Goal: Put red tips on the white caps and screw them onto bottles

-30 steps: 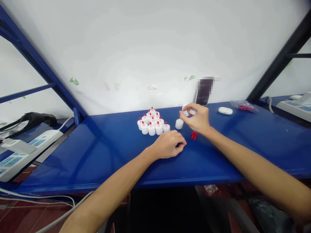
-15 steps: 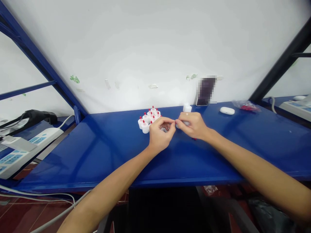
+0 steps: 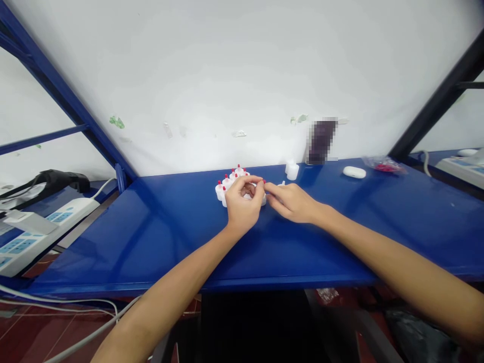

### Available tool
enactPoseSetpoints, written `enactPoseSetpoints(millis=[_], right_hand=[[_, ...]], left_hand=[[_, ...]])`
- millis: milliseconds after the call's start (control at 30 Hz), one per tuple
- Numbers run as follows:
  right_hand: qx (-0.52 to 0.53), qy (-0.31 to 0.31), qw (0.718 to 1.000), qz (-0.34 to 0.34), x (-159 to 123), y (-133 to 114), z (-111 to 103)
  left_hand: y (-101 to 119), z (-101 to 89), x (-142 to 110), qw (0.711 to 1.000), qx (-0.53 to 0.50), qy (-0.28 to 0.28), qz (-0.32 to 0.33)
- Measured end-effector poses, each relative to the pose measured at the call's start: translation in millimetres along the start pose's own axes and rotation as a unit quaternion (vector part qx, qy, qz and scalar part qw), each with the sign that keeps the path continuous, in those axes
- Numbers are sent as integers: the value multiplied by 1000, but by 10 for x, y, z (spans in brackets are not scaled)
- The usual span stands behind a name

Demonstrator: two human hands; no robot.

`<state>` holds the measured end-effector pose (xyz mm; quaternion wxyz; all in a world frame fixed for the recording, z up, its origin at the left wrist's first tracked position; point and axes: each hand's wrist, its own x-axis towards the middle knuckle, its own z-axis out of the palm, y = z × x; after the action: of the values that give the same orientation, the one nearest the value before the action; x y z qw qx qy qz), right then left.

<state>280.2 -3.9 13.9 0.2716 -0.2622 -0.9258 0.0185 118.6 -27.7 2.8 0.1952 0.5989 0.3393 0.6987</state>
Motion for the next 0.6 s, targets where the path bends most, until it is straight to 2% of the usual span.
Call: enactPoseSetpoints(millis=[200,400,600], right_hand=[[41,-1,998,38,-8,-15,53],[83,61,992,72,-10,73,109],[70,113,991,26,18,78,72]], left_hand=[[-24,-15,18,1000,-7,16,-17],[-49,-10,-27,999,30,-10,28],[-42,-7,-69,993,66,-55,86]])
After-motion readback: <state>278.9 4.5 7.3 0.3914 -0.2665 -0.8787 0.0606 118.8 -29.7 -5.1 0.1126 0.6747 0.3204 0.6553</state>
